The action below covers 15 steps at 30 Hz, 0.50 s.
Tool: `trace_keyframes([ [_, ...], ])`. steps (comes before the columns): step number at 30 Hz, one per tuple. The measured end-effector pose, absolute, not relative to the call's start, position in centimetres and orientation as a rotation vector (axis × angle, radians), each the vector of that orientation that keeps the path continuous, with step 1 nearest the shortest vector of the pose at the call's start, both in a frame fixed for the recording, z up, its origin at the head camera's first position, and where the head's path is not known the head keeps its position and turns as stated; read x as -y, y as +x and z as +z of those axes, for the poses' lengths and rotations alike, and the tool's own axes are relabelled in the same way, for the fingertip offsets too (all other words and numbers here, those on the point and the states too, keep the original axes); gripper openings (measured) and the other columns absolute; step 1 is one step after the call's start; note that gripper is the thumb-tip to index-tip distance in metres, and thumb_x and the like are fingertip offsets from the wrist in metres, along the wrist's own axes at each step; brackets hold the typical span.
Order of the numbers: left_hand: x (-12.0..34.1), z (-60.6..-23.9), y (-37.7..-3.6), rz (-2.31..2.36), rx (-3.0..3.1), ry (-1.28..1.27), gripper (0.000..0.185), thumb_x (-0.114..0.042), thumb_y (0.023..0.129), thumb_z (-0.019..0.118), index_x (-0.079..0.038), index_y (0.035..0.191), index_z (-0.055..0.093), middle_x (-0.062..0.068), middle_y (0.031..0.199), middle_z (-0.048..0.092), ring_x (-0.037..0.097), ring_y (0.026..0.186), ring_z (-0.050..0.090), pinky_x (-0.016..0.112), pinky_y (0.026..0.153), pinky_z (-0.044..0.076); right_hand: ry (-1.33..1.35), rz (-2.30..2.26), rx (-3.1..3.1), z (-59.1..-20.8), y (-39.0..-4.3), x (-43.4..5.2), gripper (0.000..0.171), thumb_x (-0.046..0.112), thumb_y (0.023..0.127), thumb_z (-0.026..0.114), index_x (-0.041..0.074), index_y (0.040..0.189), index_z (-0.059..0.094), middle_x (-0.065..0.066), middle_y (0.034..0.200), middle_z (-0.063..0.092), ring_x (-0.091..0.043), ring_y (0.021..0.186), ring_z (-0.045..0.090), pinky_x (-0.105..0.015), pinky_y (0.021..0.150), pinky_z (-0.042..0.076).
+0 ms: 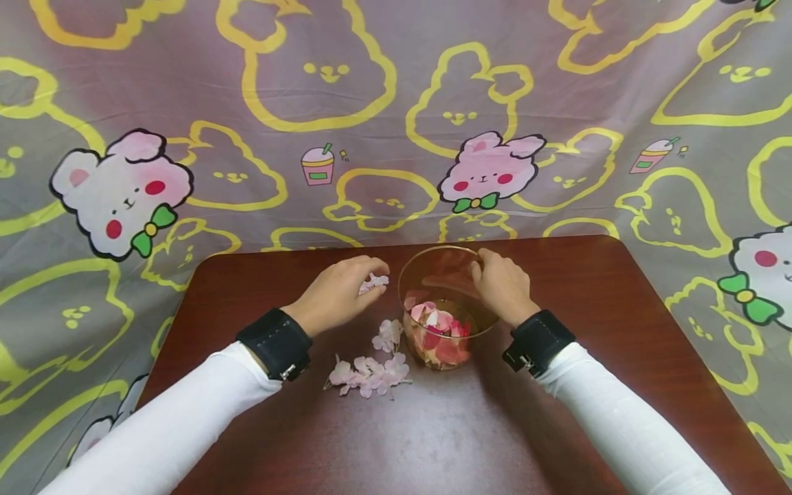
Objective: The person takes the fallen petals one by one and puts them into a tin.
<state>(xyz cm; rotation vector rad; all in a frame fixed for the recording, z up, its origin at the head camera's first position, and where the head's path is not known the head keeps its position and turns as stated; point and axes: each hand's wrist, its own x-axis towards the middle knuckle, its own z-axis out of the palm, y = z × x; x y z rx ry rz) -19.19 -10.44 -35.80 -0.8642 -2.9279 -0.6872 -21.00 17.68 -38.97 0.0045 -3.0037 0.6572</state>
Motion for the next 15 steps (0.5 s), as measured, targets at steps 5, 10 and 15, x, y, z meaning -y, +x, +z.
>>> trace_keyframes([
  [5, 12.5, -37.4, -18.8, -0.654, 2.979, -0.824, 0.031, -0.02, 0.094, 0.069, -0.005, 0.121, 0.068, 0.012, 0.117, 0.072, 0.028, 0.109, 0.069, 0.047, 0.094, 0.055, 0.003, 0.644, 3.003, -39.0, -21.0, -17.6, 0.022, 0.027, 0.103, 0.051, 0.01, 0.092, 0.058, -0.007, 0.069, 0.051, -0.029, 0.066, 0.058, -0.036, 0.052, 0.035],
  [10, 13.8, -39.2, -18.2, -0.541, 3.024, -0.866, 0.03, -0.018, 0.093, 0.071, -0.004, 0.12, 0.067, 0.011, 0.11, 0.073, 0.027, 0.102, 0.069, 0.046, 0.089, 0.056, 0.004, 0.643, 3.009, -38.8, -21.0, -17.6, 0.022, 0.027, 0.104, 0.05, 0.009, 0.093, 0.059, -0.008, 0.07, 0.052, -0.03, 0.068, 0.059, -0.037, 0.052, 0.036],
  [15, 14.7, -41.2, -17.3, -0.416, 3.096, -0.934, 0.035, -0.019, 0.091, 0.074, -0.004, 0.121, 0.065, 0.011, 0.113, 0.073, 0.026, 0.104, 0.07, 0.045, 0.089, 0.057, 0.002, 0.647, 3.017, -38.9, -21.0, -17.7, 0.023, 0.028, 0.104, 0.049, 0.009, 0.098, 0.06, -0.009, 0.072, 0.054, -0.03, 0.07, 0.06, -0.037, 0.053, 0.038],
])
